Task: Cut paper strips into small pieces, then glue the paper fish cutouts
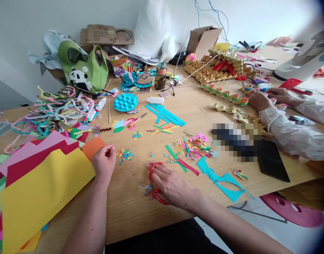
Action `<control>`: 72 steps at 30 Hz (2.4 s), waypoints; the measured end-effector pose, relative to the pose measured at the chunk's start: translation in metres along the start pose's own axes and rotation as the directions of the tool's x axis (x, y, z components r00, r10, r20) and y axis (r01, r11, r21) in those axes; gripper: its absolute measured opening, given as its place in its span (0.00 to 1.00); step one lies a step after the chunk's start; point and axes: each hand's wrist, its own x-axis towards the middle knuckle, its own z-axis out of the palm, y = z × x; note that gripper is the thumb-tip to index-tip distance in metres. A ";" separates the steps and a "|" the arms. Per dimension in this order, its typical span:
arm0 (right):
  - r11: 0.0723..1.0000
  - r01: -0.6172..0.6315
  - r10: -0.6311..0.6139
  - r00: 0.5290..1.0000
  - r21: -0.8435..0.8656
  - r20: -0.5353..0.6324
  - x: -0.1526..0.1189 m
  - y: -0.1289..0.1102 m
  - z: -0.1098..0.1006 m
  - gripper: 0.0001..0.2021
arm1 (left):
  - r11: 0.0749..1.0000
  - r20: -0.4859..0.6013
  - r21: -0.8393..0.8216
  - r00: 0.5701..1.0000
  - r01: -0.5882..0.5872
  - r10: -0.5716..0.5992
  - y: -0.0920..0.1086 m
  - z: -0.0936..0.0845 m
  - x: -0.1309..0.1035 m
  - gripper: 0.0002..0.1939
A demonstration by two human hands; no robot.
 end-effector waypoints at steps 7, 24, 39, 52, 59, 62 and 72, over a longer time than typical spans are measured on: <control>0.993 -0.072 0.081 0.992 -0.096 0.100 0.033 0.017 0.010 0.19 | 0.997 -0.035 -0.075 0.999 -0.022 0.019 0.002 -0.004 -0.001 0.14; 0.991 -0.119 0.117 0.992 -0.053 -0.039 -0.037 0.016 0.006 0.15 | 0.964 -0.067 -0.263 0.996 0.042 -0.061 -0.013 0.002 0.003 0.10; 0.980 -0.200 0.191 0.926 0.008 -0.326 -0.048 0.025 0.026 0.15 | 0.923 0.346 -0.064 0.859 -0.380 0.377 -0.010 0.005 -0.007 0.22; 0.977 -0.200 0.211 0.916 0.068 -0.342 -0.048 0.026 0.022 0.14 | 0.946 0.389 -0.124 0.862 -0.301 0.325 -0.010 -0.001 -0.002 0.21; 0.972 -0.197 0.230 0.917 0.131 -0.325 -0.049 0.027 0.024 0.13 | 0.947 0.428 -0.129 0.845 -0.294 0.321 -0.009 0.001 -0.002 0.22; 0.968 -0.203 0.241 0.917 0.148 -0.317 -0.050 0.028 0.026 0.13 | 0.942 0.420 -0.143 0.843 -0.302 0.334 -0.010 0.002 -0.003 0.23; 0.969 -0.202 0.239 0.908 0.140 -0.344 -0.050 0.028 0.027 0.13 | 0.951 0.451 -0.149 0.837 -0.272 0.310 -0.009 -0.002 -0.002 0.23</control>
